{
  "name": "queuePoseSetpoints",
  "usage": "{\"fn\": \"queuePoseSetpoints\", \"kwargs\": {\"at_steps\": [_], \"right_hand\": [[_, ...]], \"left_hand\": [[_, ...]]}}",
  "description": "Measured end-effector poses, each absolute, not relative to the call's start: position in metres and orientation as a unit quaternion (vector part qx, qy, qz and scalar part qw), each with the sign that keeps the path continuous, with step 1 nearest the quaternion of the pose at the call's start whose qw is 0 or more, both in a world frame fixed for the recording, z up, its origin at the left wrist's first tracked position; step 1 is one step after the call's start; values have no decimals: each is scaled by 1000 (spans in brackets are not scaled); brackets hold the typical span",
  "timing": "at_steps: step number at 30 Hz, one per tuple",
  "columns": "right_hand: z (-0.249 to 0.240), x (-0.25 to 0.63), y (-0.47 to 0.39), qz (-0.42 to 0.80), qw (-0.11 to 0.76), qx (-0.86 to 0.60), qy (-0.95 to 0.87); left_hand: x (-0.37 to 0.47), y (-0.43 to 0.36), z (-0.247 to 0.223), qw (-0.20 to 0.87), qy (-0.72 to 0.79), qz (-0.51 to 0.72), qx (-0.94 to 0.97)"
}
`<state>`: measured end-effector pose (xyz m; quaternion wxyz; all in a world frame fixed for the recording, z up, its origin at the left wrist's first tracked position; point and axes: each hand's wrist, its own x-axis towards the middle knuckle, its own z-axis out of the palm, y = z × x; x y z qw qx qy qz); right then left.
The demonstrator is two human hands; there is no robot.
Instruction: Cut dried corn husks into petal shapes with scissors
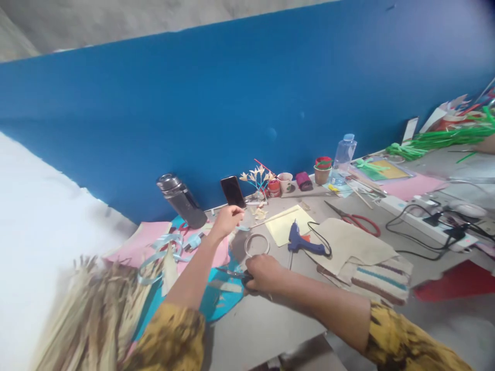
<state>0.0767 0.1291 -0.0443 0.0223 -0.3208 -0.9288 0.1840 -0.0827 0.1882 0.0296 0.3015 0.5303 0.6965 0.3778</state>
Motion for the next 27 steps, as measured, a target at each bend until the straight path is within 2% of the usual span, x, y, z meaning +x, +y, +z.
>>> {"fn": "queuePoseSetpoints", "kwargs": {"at_steps": [4, 7, 10, 12, 18, 22, 27], "right_hand": [[-46, 79, 131, 191, 26, -326, -925], [-45, 82, 136, 197, 34, -344, -917], [-42, 84, 142, 217, 74, -382, -895], [-41, 85, 144, 213, 83, -388, -893], [-40, 83, 135, 195, 30, -371, -907], [-42, 83, 130, 224, 29, -350, -909], [-43, 87, 131, 262, 29, -322, -909]], "left_hand": [[-105, 75, 36, 247, 672, 422, 556], [-114, -1, 14, 247, 707, 428, 506], [-112, -43, -14, 167, 751, 412, 489], [-106, -50, -26, 132, 745, 392, 523], [-94, -22, -36, 78, 729, 262, 627], [-100, 0, -38, 97, 726, 186, 655], [-116, 3, -35, 134, 722, 175, 656]]}}
